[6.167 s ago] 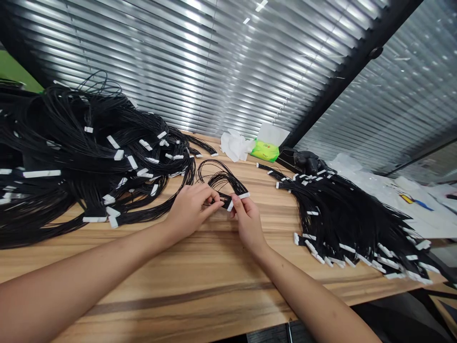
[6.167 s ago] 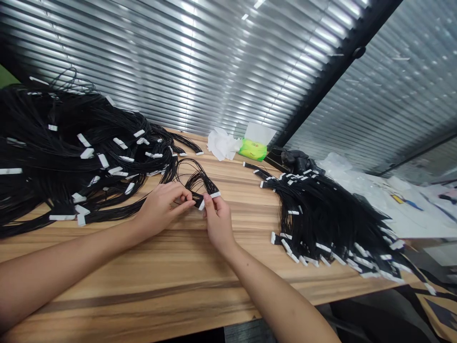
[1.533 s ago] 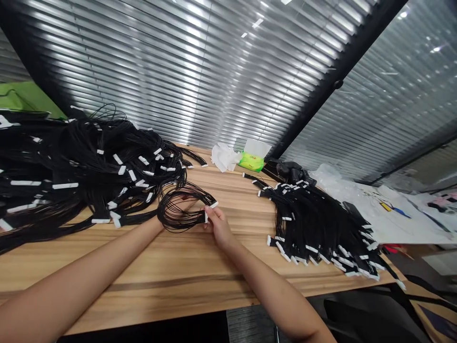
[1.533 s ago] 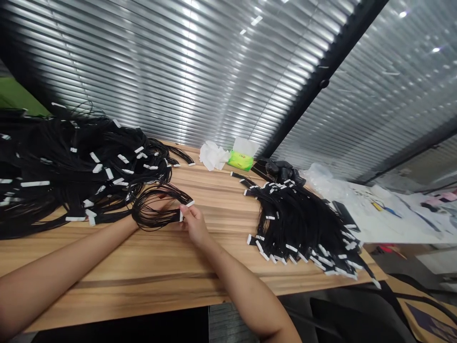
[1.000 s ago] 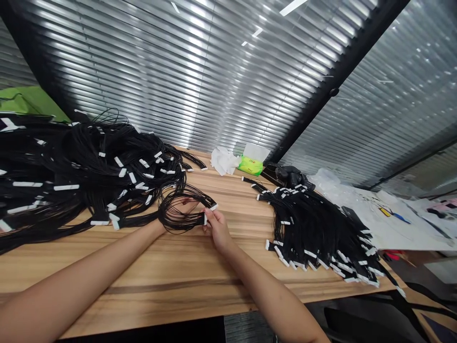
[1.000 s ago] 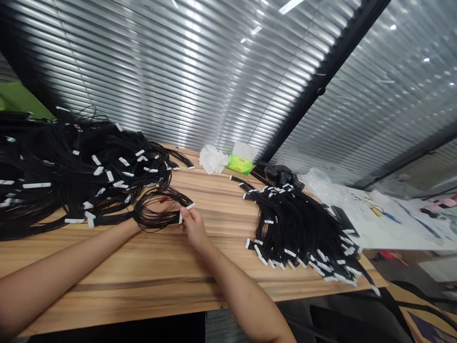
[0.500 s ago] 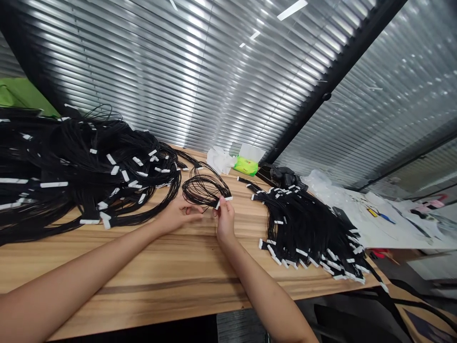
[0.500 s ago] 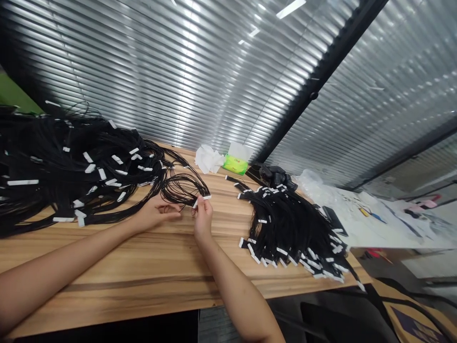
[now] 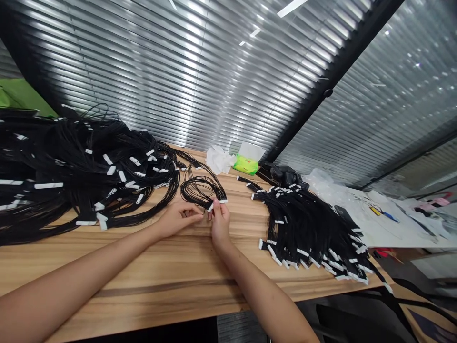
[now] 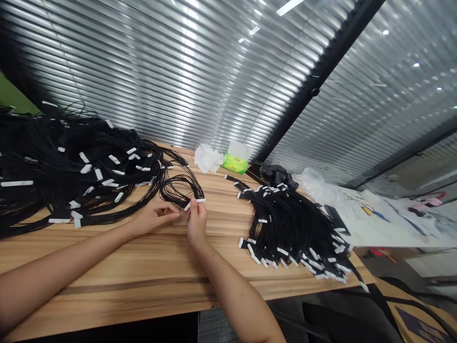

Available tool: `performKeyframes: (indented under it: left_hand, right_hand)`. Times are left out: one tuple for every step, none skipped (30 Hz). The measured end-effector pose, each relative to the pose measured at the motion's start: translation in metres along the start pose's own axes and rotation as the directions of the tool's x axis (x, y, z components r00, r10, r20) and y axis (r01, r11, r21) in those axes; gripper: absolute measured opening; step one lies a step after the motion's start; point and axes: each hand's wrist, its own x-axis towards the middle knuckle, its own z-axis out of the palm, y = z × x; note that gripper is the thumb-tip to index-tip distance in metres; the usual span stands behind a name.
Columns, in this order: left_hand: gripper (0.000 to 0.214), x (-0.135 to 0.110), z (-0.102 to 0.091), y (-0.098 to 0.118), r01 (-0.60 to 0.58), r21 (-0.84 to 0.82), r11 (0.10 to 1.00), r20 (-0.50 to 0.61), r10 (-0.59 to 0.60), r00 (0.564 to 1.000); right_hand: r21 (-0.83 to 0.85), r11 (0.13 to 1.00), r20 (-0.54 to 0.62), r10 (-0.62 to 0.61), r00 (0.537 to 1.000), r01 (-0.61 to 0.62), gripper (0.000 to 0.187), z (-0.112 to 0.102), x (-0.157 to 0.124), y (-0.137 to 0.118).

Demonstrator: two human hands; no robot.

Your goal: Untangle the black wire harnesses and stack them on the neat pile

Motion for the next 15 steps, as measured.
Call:
performKeyframes:
  left_hand:
    - [0.029, 0.0, -0.001, 0.0, -0.021, 0.059, 0.998, -0.041, 0.023, 0.999]
    - [0.029, 0.001, -0.001, 0.0, -0.046, 0.134, 0.99, -0.078, 0.057, 0.995]
    - [0.029, 0.001, -0.003, 0.0, -0.074, 0.218, 0.973, -0.103, 0.099, 0.99]
    - [0.029, 0.002, -0.004, 0.0, -0.101, 0.305, 0.947, -0.121, 0.143, 0.982]
    - [0.03, 0.002, -0.005, 0.0, -0.118, 0.39, 0.913, -0.142, 0.186, 0.972]
    - [0.03, 0.002, -0.007, -0.001, -0.121, 0.468, 0.875, -0.172, 0.224, 0.959]
    - [0.028, 0.001, -0.008, -0.001, -0.11, 0.532, 0.839, -0.207, 0.256, 0.944]
    - [0.026, 0.001, -0.009, -0.002, -0.091, 0.578, 0.811, -0.245, 0.279, 0.928]
    - [0.024, 0.001, -0.01, -0.002, -0.069, 0.609, 0.79, -0.281, 0.296, 0.913]
    - [0.022, 0.001, -0.01, -0.003, -0.048, 0.628, 0.777, -0.312, 0.308, 0.899]
    - [0.02, 0.001, -0.011, -0.003, -0.033, 0.637, 0.77, -0.335, 0.315, 0.888]
    - [0.019, 0.0, -0.012, -0.003, -0.023, 0.642, 0.766, -0.354, 0.322, 0.878]
    - [0.018, 0.0, -0.013, -0.002, -0.016, 0.645, 0.764, -0.371, 0.332, 0.867]
    - [0.018, 0.0, -0.014, 0.0, -0.016, 0.649, 0.76, -0.385, 0.347, 0.855]
    - [0.018, -0.001, -0.015, 0.001, -0.025, 0.656, 0.754, -0.391, 0.368, 0.844]
  right_hand:
    - [-0.003, 1.0, -0.006, -0.007, 1.0, 0.006, 0.038, 0.0, 0.0, 0.0]
    - [-0.004, 1.0, -0.015, -0.013, 1.0, 0.013, 0.038, -0.001, 0.001, 0.0]
    - [-0.003, 1.0, -0.027, -0.019, 0.999, 0.019, 0.038, -0.001, 0.002, 0.0]
    - [-0.004, 1.0, -0.039, -0.023, 0.999, 0.023, 0.039, -0.001, 0.003, 0.0]
    - [-0.008, 1.0, -0.049, -0.023, 0.999, 0.023, 0.039, -0.002, 0.004, 0.0]
    - [-0.015, 1.0, -0.056, -0.023, 0.998, 0.022, 0.04, -0.002, 0.004, 0.0]
    - [-0.022, 1.0, -0.062, -0.023, 0.998, 0.022, 0.041, -0.002, 0.005, 0.001]
    - [-0.027, 0.999, -0.065, -0.025, 0.998, 0.024, 0.042, -0.002, 0.005, 0.001]
    - [-0.03, 0.999, -0.065, -0.028, 0.997, 0.027, 0.042, -0.002, 0.005, 0.002]
    - [-0.028, 0.999, -0.063, -0.032, 0.997, 0.03, 0.042, -0.002, 0.005, 0.002]
    - [-0.023, 0.999, -0.061, -0.034, 0.998, 0.032, 0.041, -0.002, 0.004, 0.002]
    - [-0.018, 0.999, -0.06, -0.035, 0.998, 0.034, 0.041, -0.001, 0.004, 0.002]
    - [-0.016, 0.999, -0.062, -0.034, 0.997, 0.033, 0.041, -0.001, 0.004, 0.002]
    - [-0.018, 0.999, -0.064, -0.034, 0.997, 0.033, 0.042, -0.001, 0.004, 0.002]
    - [-0.024, 0.999, -0.07, -0.035, 0.997, 0.033, 0.042, -0.001, 0.004, 0.002]
